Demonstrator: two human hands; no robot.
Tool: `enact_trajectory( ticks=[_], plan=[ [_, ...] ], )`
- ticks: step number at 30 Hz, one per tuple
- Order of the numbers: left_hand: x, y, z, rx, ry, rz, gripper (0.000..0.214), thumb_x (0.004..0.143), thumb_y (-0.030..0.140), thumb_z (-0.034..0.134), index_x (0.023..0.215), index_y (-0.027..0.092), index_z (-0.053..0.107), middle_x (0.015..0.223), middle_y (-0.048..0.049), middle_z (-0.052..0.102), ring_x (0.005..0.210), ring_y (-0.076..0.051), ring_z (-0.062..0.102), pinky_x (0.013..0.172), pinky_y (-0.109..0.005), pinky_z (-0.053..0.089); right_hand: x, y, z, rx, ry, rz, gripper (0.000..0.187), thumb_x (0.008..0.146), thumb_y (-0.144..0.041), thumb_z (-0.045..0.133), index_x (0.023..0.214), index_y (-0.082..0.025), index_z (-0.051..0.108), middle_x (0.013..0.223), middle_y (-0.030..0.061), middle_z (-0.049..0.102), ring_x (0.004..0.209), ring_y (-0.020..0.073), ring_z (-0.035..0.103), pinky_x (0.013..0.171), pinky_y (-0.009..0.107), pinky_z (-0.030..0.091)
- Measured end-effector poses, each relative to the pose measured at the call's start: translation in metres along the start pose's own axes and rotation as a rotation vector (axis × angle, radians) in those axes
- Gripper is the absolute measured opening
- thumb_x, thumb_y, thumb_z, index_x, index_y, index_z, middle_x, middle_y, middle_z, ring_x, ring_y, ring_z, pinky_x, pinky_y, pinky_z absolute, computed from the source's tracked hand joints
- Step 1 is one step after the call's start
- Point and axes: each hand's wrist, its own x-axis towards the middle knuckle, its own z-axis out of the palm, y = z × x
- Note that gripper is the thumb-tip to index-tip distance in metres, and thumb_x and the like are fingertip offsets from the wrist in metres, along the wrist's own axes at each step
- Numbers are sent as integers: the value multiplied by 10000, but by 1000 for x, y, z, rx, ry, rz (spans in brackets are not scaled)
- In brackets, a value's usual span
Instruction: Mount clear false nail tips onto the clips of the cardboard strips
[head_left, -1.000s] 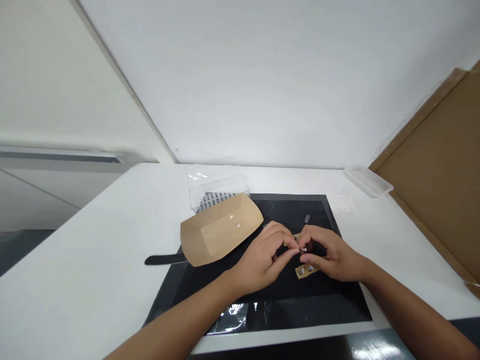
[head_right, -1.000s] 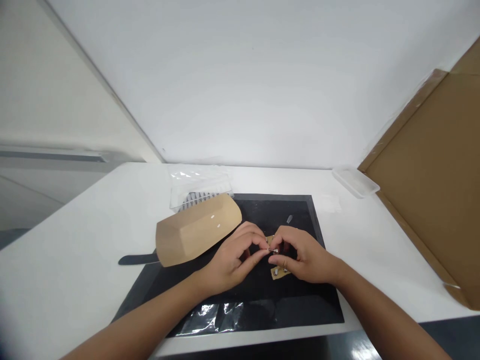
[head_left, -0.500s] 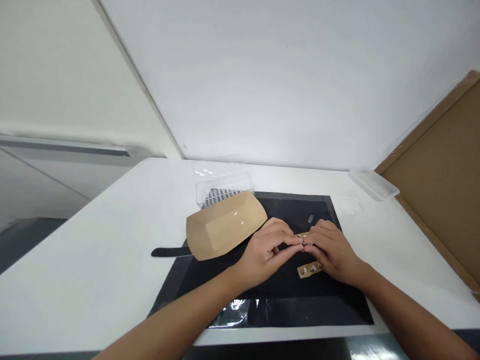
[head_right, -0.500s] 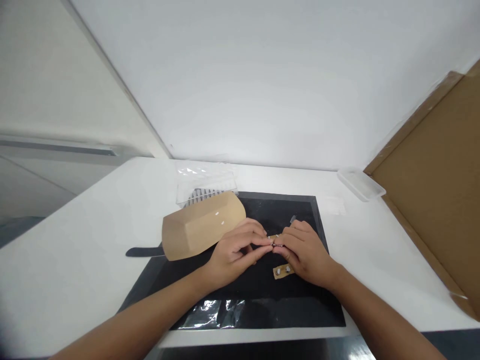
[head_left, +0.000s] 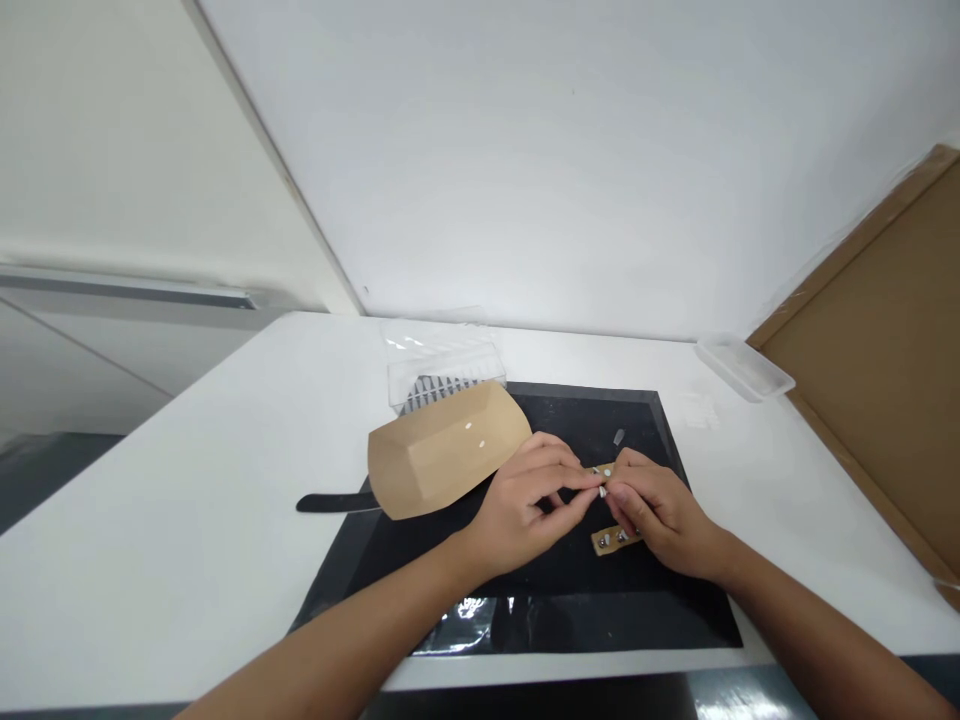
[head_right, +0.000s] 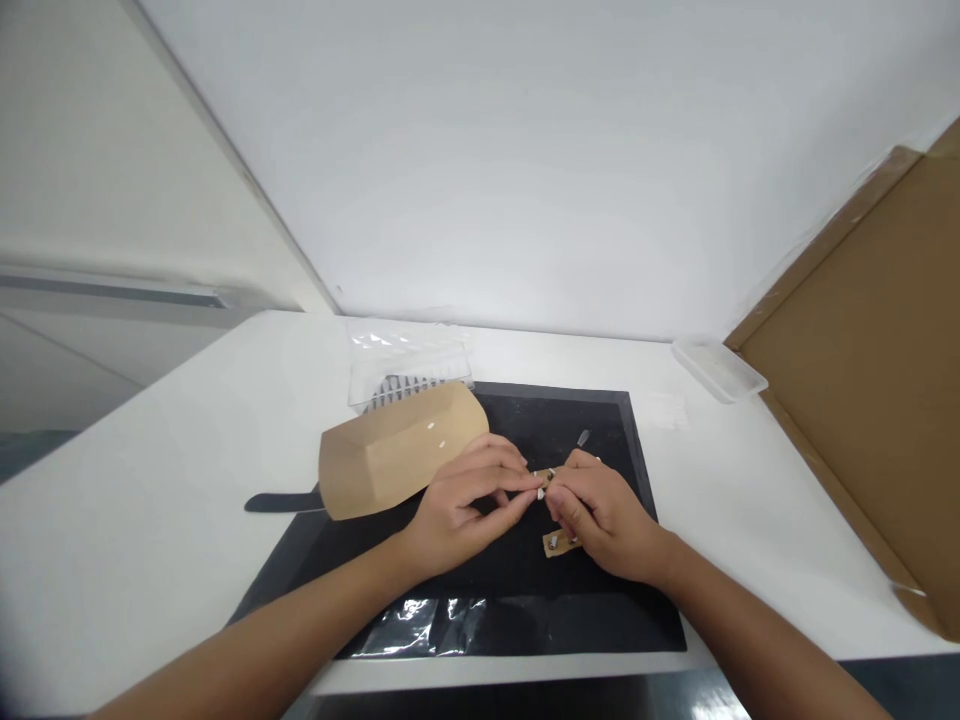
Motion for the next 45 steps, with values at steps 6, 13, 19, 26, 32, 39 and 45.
enact_trajectory(
  ticks=[6,13,19,26,32,39,45],
  plan=[
    [6,3,-2,82,10,149,185,889,89,734,1018,218,768,844,-39,753,786,-178,685,766,-385,614,0,-4,-1,26,-39,40,562,1159,-468,291,703,-223,509,630,-9,574,720,174,513,767,328,422],
    [7,2,1,114,23,191,185,841,64,724,926,227,737,789,-3,763,733,-162,698,780,-382,616,2,-2,2,49,-43,15,612,1152,-522,281,680,-222,531,611,-10,600,701,171,523,789,334,412],
    [8,3,0,91,21,206,200,838,42,718,947,206,747,790,-18,761,728,-161,701,784,-381,623,0,0,3,95,-16,39,545,1154,-487,331,751,-222,584,572,-26,600,707,171,523,793,322,407],
    [1,1,1,40,14,117,222,827,15,729,972,177,771,852,-83,760,837,-189,680,507,-188,531,1,5,5,102,-23,1,556,1156,-497,296,755,-217,561,628,-12,581,739,176,518,781,328,398],
    [-2,2,3,-42,-12,52,254,802,0,738,978,177,787,879,-91,747,826,-177,662,431,-126,474,-1,2,-1,73,-77,-72,523,1159,-480,246,825,-214,548,752,3,576,761,176,505,803,355,402],
    [-2,2,5,-86,22,5,279,774,-16,734,964,178,794,827,-75,737,771,-161,652,409,-119,449,0,-7,-10,0,-153,-102,464,1148,-505,281,875,-218,521,816,9,582,786,185,496,797,372,378],
    [-3,4,6,-134,20,-60,266,769,-4,736,954,175,803,837,-83,752,757,-159,668,392,-115,467,-1,-3,-6,-48,-84,-109,452,1159,-435,256,871,-218,530,781,5,589,781,191,488,804,386,346]
  ],
)
